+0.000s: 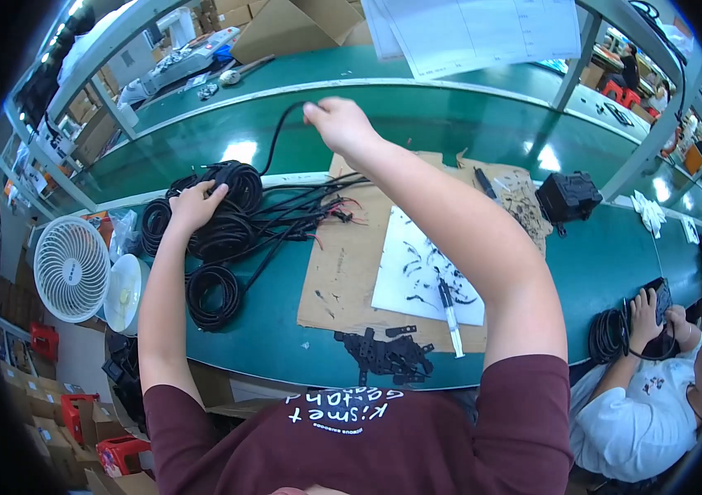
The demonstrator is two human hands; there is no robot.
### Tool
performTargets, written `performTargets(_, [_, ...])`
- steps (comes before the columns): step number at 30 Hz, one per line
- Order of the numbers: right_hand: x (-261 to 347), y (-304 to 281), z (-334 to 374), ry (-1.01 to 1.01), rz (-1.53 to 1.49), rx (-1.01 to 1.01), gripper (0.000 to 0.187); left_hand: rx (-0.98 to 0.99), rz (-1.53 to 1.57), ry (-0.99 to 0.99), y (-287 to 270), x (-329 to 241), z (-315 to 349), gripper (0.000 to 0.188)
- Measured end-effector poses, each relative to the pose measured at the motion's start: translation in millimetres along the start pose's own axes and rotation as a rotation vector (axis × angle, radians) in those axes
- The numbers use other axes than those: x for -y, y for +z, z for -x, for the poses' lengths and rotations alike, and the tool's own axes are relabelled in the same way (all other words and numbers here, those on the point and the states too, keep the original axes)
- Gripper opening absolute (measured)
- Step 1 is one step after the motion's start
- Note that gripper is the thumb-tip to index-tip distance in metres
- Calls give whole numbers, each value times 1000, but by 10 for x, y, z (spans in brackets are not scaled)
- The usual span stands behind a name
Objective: The person assembles and organizes electrical wire harnesses by hand, connecting electrical cables to connectors and other components at a production line station.
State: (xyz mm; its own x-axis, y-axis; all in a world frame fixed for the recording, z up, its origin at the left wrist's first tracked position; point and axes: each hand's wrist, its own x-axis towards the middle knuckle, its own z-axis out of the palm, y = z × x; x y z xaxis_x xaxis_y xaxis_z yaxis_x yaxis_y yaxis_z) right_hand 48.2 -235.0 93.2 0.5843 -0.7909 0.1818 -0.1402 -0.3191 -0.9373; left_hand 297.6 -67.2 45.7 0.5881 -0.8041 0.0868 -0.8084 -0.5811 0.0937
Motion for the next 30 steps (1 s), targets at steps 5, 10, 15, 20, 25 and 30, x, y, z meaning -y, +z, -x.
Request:
performTargets(5, [712,96,-377,-331,-214,-110,27,-31,142,30,84,10,73,50])
performTargets(10, [1296,218,-213,-554,-339,71,25,-593,127,21,229,-53,-76,78])
performTargets(15, [1348,283,69,-575,-346,142,29,-241,228,68,204,-251,-423,74])
performTargets(20, [1425,-18,311,-677,-377,144,25,-110,474,82,219,-310,-557,44])
performTargets(25, [1339,-896,637,-447,-469,61,26,-698,492,68,-564,-69,254,41])
performTargets(30, [500,-1452,1219,-455,142,159,17,-1249,202,265,-294,547,1807,55])
